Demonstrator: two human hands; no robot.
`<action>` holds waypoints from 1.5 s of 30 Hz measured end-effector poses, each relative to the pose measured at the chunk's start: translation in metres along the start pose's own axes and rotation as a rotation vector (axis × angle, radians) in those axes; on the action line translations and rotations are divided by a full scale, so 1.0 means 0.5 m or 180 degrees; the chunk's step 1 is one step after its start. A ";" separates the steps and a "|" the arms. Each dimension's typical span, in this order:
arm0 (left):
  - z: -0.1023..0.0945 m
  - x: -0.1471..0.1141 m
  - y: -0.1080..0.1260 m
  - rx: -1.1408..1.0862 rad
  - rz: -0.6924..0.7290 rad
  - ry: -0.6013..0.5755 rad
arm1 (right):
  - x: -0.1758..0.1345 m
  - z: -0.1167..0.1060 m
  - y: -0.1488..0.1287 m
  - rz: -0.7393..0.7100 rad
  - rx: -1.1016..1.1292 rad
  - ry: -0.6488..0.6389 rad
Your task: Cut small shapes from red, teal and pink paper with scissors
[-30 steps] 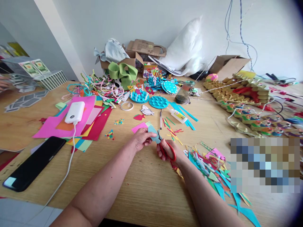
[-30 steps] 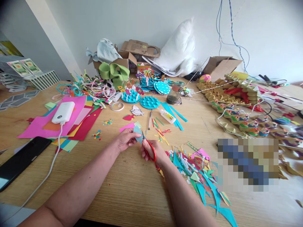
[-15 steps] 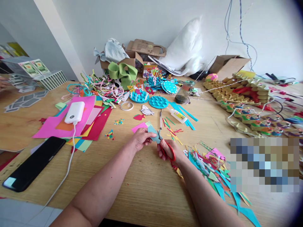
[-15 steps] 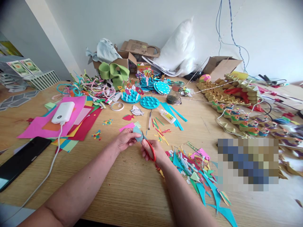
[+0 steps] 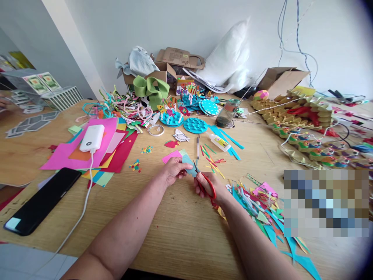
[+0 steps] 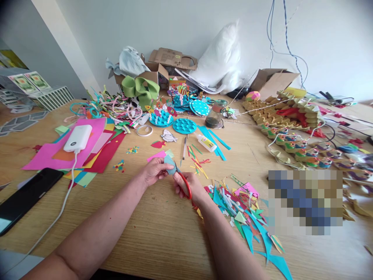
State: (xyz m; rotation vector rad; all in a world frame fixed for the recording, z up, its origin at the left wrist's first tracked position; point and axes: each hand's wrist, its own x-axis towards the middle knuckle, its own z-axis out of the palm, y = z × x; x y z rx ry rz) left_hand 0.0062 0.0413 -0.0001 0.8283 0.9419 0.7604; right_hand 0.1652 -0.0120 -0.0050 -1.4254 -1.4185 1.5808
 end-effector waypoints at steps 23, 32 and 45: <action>-0.004 0.005 -0.004 -0.0115 -0.0039 -0.0055 | -0.002 0.007 -0.002 0.0085 0.0007 0.0191; 0.000 0.002 -0.005 -0.0052 0.0020 -0.0029 | 0.002 0.003 0.003 -0.0001 -0.0032 0.0153; 0.001 -0.001 -0.001 -0.0041 0.0014 -0.0027 | 0.002 0.006 0.004 0.0001 -0.0005 0.0148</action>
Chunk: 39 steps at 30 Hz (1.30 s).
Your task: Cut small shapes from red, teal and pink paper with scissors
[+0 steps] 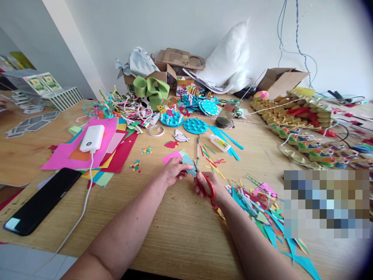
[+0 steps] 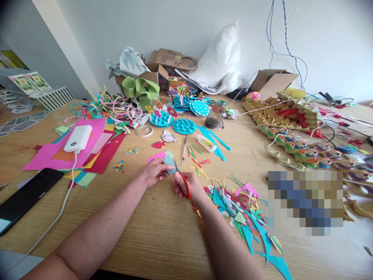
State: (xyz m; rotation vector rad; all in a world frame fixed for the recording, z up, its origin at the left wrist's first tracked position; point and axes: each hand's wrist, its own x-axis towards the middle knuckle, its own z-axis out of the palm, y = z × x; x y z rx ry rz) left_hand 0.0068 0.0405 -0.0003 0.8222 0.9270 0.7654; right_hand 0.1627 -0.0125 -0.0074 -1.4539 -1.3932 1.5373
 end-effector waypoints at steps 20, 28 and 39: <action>-0.005 0.007 -0.005 0.0062 0.0001 -0.0041 | 0.002 -0.001 0.007 -0.0075 -0.0067 0.0033; -0.007 0.008 -0.001 0.0189 -0.0023 -0.0058 | 0.003 -0.002 0.004 -0.0055 -0.0079 0.0044; -0.005 0.006 -0.001 0.0236 0.0003 0.0013 | 0.001 -0.001 0.004 -0.0022 -0.0154 0.0074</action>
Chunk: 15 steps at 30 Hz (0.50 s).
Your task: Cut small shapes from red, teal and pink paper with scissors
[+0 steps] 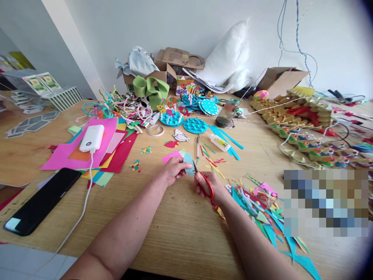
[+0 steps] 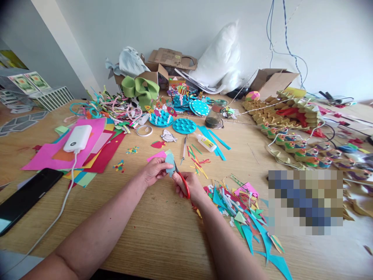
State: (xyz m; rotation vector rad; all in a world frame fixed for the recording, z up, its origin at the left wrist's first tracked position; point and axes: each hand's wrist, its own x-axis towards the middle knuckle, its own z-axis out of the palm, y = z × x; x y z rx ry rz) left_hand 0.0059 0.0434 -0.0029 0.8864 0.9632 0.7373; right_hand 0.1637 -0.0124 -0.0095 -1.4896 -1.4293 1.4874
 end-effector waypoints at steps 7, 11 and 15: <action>0.000 0.003 -0.004 0.0074 0.0020 0.0019 | 0.004 0.000 0.011 -0.0058 -0.0048 -0.0044; 0.000 0.002 -0.003 0.0112 0.0022 0.0010 | 0.005 0.000 0.013 -0.0082 0.0004 -0.0065; 0.001 0.002 -0.003 0.0101 0.0026 0.0016 | 0.007 -0.001 0.016 -0.0051 0.0023 -0.0066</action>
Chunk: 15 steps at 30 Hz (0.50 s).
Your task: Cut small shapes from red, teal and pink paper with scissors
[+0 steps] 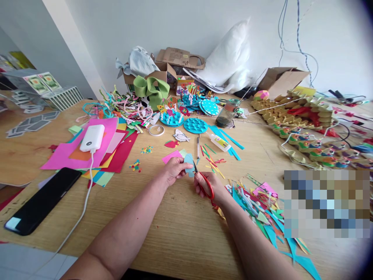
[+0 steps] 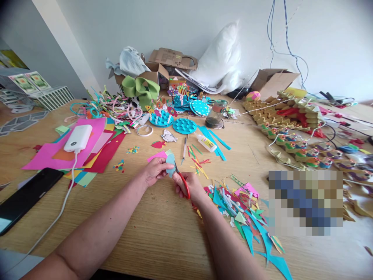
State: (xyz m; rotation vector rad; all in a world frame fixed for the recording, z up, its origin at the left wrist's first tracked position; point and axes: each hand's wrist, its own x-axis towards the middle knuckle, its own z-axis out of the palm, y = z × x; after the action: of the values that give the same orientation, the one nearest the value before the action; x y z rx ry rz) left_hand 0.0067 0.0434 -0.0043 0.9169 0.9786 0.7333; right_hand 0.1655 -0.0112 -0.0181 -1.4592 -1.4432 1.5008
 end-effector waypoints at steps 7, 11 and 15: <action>-0.002 0.003 -0.004 -0.0055 -0.0021 0.0008 | 0.003 -0.001 0.005 0.0044 0.0001 0.0036; -0.001 0.003 -0.004 -0.0068 -0.0021 -0.0008 | 0.002 0.000 0.004 0.0039 0.0010 0.0037; 0.001 0.003 -0.002 -0.0062 -0.0030 0.0006 | -0.001 0.001 -0.003 0.0053 0.0011 0.0047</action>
State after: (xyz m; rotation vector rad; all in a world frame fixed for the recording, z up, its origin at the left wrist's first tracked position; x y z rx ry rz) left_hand 0.0079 0.0441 -0.0054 0.8941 0.9753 0.7346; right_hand 0.1648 -0.0116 -0.0167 -1.4804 -1.4224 1.4989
